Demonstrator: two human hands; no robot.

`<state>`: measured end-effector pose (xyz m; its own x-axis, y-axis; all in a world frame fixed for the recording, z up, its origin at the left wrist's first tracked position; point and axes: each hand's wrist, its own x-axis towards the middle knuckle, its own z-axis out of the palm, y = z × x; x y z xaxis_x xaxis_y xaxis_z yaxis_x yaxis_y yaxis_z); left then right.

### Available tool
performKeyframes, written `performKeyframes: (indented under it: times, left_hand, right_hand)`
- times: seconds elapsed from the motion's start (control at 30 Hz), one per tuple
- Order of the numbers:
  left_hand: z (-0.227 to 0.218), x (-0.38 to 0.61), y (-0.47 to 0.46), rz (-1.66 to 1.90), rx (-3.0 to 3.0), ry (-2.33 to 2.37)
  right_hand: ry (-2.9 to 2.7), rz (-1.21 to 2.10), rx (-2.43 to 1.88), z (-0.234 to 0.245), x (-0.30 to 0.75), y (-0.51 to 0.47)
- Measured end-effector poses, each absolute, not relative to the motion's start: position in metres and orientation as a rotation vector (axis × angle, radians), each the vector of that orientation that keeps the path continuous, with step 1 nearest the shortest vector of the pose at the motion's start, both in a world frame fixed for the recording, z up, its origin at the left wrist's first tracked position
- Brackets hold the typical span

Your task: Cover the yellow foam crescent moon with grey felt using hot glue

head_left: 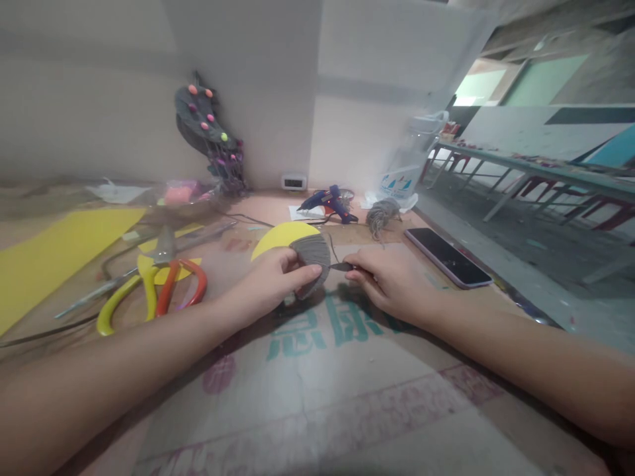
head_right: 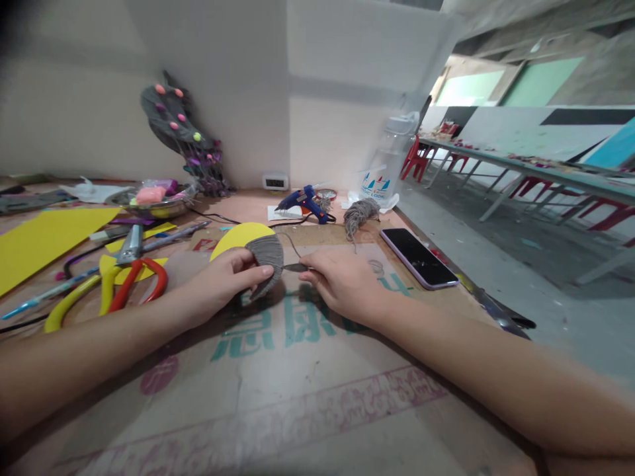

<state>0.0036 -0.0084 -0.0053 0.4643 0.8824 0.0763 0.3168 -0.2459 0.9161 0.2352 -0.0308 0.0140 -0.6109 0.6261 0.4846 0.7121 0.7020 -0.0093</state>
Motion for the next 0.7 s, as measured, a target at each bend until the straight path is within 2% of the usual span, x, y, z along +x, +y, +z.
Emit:
performKeyframes:
  times: [0.7]
  left_hand:
    - [-0.0030,0.0041,-0.0099,0.740,1.779,0.997]
  right_hand:
    - [-2.459,-0.237,-1.031,0.0149,0.2361,-0.0317]
